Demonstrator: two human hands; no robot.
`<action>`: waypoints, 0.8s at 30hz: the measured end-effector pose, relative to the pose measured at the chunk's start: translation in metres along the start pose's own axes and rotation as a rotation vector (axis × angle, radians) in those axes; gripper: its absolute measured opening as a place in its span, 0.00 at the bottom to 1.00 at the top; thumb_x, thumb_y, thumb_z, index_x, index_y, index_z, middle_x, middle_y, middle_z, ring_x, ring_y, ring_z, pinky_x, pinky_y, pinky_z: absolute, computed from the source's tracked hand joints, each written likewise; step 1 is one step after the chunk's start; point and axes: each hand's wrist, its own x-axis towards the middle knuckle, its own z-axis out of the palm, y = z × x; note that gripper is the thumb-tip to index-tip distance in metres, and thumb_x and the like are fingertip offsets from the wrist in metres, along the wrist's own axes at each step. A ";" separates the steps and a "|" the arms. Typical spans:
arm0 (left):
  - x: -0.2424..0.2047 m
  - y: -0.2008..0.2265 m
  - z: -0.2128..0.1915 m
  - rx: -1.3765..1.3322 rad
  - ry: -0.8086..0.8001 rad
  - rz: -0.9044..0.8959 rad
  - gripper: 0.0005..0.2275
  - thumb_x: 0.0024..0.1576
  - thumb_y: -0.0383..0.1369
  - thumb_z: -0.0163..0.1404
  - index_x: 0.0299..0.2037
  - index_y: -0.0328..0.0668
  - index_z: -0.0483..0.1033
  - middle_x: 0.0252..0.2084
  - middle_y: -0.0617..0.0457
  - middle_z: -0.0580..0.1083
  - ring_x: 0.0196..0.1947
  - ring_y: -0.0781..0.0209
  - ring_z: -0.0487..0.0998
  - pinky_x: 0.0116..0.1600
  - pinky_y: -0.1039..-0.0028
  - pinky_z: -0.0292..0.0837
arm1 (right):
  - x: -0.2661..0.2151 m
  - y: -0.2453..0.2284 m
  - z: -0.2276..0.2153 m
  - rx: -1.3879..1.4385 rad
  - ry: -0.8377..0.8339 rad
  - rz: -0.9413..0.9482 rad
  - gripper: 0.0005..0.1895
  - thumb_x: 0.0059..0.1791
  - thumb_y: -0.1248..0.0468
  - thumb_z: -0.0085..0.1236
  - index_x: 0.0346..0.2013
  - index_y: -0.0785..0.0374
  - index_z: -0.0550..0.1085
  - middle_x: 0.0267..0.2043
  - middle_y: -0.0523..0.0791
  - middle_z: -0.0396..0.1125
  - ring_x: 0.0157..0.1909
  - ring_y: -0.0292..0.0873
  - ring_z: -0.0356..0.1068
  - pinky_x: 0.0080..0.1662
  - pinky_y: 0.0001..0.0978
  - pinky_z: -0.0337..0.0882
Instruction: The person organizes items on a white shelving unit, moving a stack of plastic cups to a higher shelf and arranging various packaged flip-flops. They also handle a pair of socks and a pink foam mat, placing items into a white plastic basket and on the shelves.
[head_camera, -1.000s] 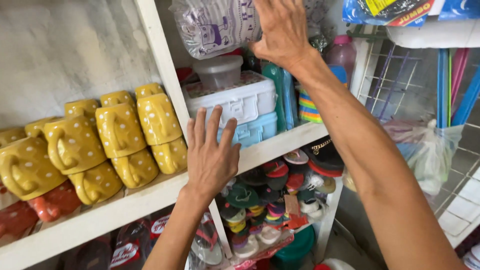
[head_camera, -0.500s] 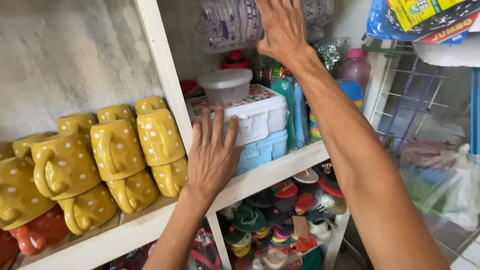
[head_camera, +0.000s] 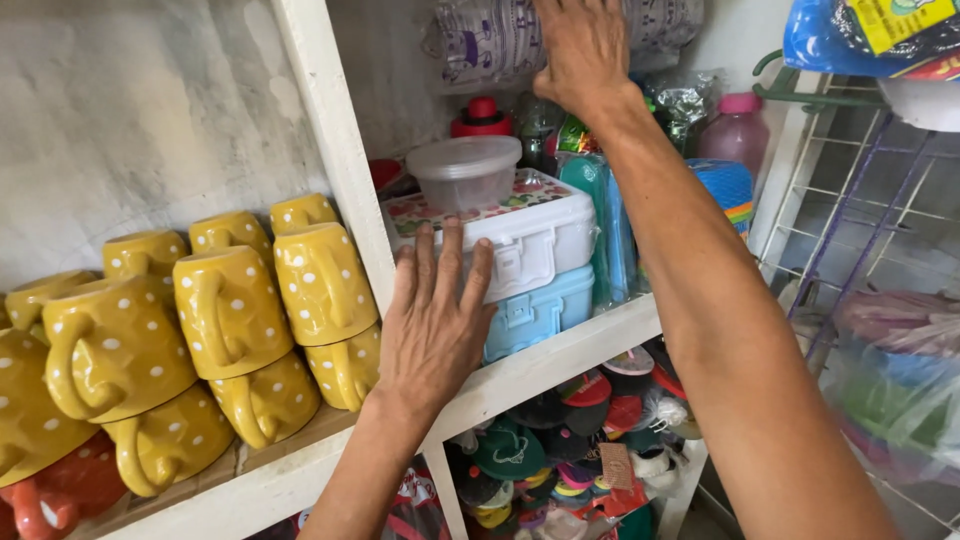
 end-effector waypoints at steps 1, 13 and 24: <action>0.000 0.000 -0.001 0.002 0.001 -0.001 0.31 0.54 0.40 0.57 0.66 0.36 0.63 0.70 0.32 0.59 0.69 0.31 0.59 0.70 0.48 0.52 | 0.001 0.000 0.002 0.005 -0.015 0.020 0.40 0.35 0.68 0.69 0.62 0.62 0.70 0.56 0.53 0.67 0.61 0.59 0.64 0.63 0.56 0.62; 0.001 -0.002 0.002 0.017 -0.006 -0.001 0.32 0.52 0.41 0.57 0.67 0.38 0.63 0.70 0.33 0.59 0.69 0.32 0.59 0.69 0.47 0.54 | 0.010 -0.010 0.009 -0.029 0.097 -0.003 0.52 0.25 0.68 0.73 0.65 0.62 0.67 0.60 0.52 0.66 0.61 0.59 0.64 0.60 0.60 0.64; 0.000 -0.001 0.004 0.035 -0.036 -0.005 0.31 0.55 0.44 0.55 0.68 0.41 0.62 0.71 0.34 0.58 0.70 0.33 0.58 0.69 0.49 0.53 | -0.004 0.013 0.025 -0.055 0.027 0.083 0.43 0.32 0.69 0.71 0.62 0.60 0.70 0.56 0.51 0.68 0.59 0.60 0.66 0.57 0.54 0.67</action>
